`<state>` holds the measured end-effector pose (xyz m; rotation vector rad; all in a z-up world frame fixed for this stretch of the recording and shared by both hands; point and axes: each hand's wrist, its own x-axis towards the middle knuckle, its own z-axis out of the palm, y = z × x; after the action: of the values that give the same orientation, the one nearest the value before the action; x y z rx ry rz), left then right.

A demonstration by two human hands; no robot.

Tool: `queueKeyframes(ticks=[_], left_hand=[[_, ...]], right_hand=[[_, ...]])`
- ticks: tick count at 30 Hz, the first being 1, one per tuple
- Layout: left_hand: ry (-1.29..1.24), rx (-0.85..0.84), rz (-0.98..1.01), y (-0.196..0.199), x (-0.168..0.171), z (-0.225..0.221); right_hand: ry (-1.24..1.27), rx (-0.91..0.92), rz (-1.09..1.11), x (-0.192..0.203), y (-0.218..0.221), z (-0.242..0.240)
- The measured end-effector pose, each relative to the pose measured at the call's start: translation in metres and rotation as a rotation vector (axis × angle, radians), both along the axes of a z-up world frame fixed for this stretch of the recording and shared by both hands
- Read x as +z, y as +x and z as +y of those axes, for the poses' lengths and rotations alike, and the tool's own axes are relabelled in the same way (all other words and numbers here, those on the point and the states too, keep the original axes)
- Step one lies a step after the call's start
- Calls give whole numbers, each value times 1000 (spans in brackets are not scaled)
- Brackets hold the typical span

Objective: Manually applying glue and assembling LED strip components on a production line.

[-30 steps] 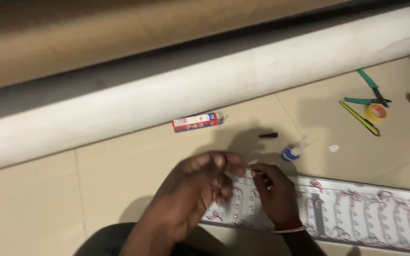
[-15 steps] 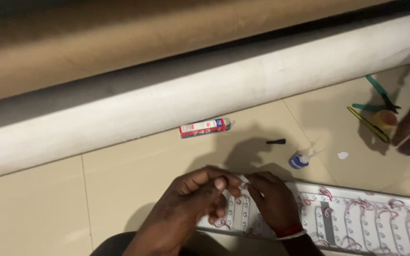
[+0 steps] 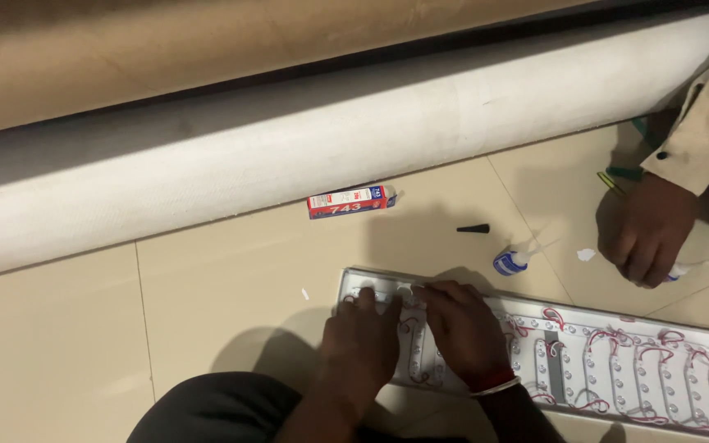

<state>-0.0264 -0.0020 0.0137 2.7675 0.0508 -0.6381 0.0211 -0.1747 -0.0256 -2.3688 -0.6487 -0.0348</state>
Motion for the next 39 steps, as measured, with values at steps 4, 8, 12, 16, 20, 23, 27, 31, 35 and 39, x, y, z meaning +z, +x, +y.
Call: queueKeyframes(ticks=[4,8,12,16,20,23,27,31,35,39], left_hand=[[44,-32,116,2,10,-6],[33,-28,156,3,12,-6],[42,-8,93,3,-4,-8],[38,26,36,2,-8,-7],[58,22,4,3,-11,-10],[79,27,40,5,-7,-11],[110,6,106,8,5,-11],[87,38,68,6,-5,-11],[104,28,41,5,-9,-10],[107,23,85,7,-2,-11]], right_hand=[[-16,42,-53,-8,-1,-3],[-99,53,-131,-7,-3,2],[-150,41,-155,-3,-4,6],[-180,53,-144,-6,-4,5],[-165,51,-156,-11,-3,3],[-155,47,-153,-11,-4,4],[-192,42,-153,-9,-4,6],[-206,39,-124,-10,-4,7],[-267,35,-157,-6,-6,10],[-318,20,-158,0,-8,14]])
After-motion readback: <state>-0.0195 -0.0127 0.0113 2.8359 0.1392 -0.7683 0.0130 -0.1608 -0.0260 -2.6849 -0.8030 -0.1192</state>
